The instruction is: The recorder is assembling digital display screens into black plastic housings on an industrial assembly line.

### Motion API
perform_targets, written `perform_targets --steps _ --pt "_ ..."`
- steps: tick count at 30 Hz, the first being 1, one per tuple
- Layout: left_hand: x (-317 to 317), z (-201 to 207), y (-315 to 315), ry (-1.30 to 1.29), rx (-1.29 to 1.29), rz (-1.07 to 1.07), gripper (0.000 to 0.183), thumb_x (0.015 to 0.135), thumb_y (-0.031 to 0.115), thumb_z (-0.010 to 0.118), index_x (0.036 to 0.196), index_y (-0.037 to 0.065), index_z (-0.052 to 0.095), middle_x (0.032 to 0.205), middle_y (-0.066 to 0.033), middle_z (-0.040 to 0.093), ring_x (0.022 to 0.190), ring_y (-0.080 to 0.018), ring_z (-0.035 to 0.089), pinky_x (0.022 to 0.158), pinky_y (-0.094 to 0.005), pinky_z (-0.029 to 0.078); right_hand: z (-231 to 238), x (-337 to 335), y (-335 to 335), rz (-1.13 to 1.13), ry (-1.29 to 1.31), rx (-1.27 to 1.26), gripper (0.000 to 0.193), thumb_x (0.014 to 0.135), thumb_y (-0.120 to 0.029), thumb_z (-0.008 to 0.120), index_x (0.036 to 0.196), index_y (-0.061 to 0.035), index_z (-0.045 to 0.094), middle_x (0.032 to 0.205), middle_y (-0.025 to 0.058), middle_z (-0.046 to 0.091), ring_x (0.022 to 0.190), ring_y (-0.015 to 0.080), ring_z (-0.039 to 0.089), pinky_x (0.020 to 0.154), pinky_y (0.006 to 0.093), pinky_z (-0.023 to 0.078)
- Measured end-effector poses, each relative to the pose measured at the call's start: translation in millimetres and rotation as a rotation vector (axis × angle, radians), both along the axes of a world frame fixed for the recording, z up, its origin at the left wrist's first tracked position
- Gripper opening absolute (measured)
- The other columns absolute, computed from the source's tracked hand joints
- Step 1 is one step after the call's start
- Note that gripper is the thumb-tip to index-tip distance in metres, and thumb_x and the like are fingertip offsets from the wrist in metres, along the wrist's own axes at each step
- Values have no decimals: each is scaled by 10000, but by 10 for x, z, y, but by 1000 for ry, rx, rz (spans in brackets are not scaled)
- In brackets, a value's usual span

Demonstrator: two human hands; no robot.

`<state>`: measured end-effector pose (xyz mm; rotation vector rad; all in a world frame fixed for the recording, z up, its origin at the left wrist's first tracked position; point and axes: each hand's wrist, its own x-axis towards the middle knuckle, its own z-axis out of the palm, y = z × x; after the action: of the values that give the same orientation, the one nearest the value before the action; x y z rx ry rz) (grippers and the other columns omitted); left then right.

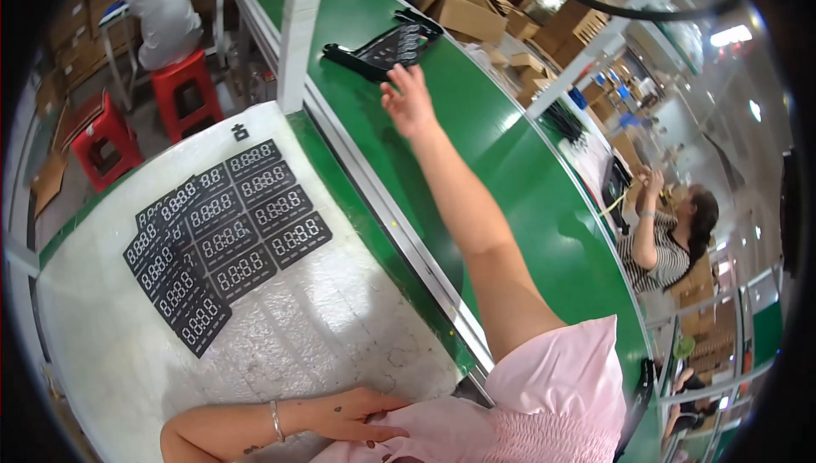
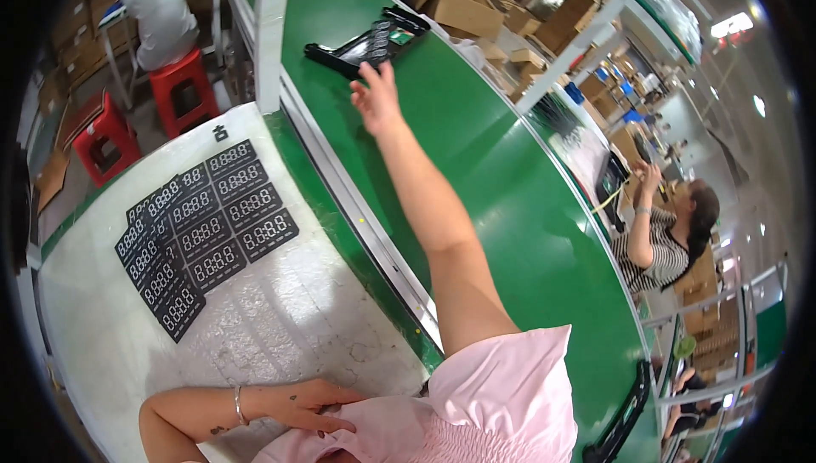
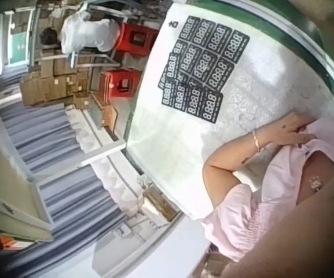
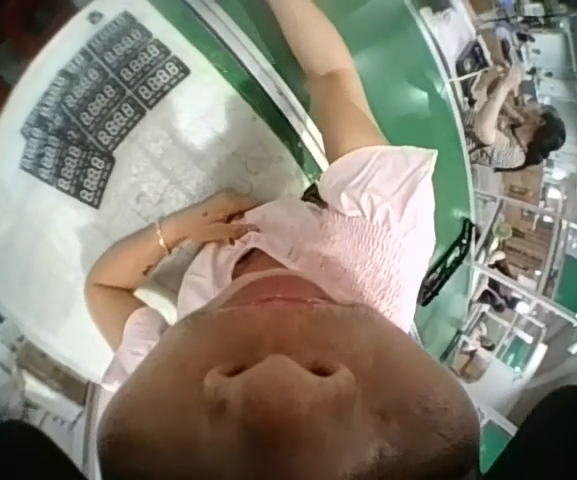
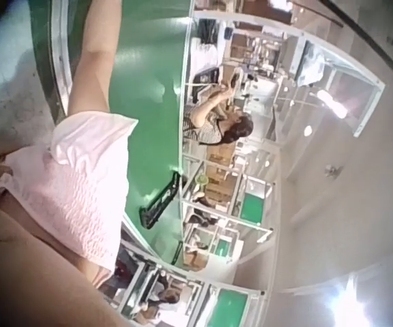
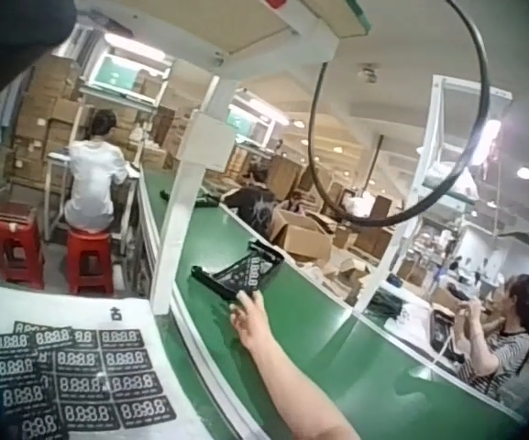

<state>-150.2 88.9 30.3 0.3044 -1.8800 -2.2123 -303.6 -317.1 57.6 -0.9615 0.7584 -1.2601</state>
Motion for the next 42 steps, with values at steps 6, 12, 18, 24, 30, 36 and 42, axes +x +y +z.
perform_targets --steps 6,12,18,24,30,36,42 --pt "11 -31 25 -25 142 53 467 938 333 532 1283 21 495 854 -142 642 680 -165 587 605 -294 486 -273 9 -767 -193 778 -387 884 836 -292 686 1479 -256 81 1350 111 442 911 230 631 731 377 512" --pt "-75 -173 60 70 225 182 470 957 347 492 1296 21 480 957 -157 621 740 -160 598 645 -285 502 -318 -45 -768 -452 1506 -550 865 765 -218 728 1425 -209 169 904 145 662 890 368 641 804 447 500" --pt "68 285 -353 -308 -1394 980 434 722 221 703 1108 72 571 1309 -149 491 1222 -381 458 975 -503 402 389 -547 1303 -342 1125 -609 843 735 -129 744 1411 -116 240 668 31 586 604 169 592 594 315 489" --pt "-116 731 -721 -427 -1754 1056 311 694 100 610 1005 106 604 980 -76 621 973 -262 590 851 -411 471 907 -680 3291 71 813 -644 873 744 -7 753 1424 -118 217 741 37 625 528 41 460 499 195 384" --pt "600 1263 378 -265 -1142 1710 307 619 91 763 895 63 632 836 -40 632 784 -169 616 692 -294 498 1239 -1202 2988 -310 463 -650 628 932 -165 567 1385 -4 162 1091 186 623 874 163 592 721 268 482" --pt "1685 781 2146 201 149 2129 340 762 122 701 1063 -1 601 1063 -106 645 969 -209 620 894 -338 482 436 -1062 2709 109 229 -196 686 978 -258 493 1456 -30 56 1347 166 476 1205 200 475 1036 329 348" --pt "1420 347 2599 -839 44 2057 609 897 325 600 1369 -2 398 1344 -129 478 1217 -270 464 1032 -317 346 -145 -382 3233 392 339 -19 685 964 -189 512 1448 -20 57 1331 173 496 1182 207 496 1010 307 388"
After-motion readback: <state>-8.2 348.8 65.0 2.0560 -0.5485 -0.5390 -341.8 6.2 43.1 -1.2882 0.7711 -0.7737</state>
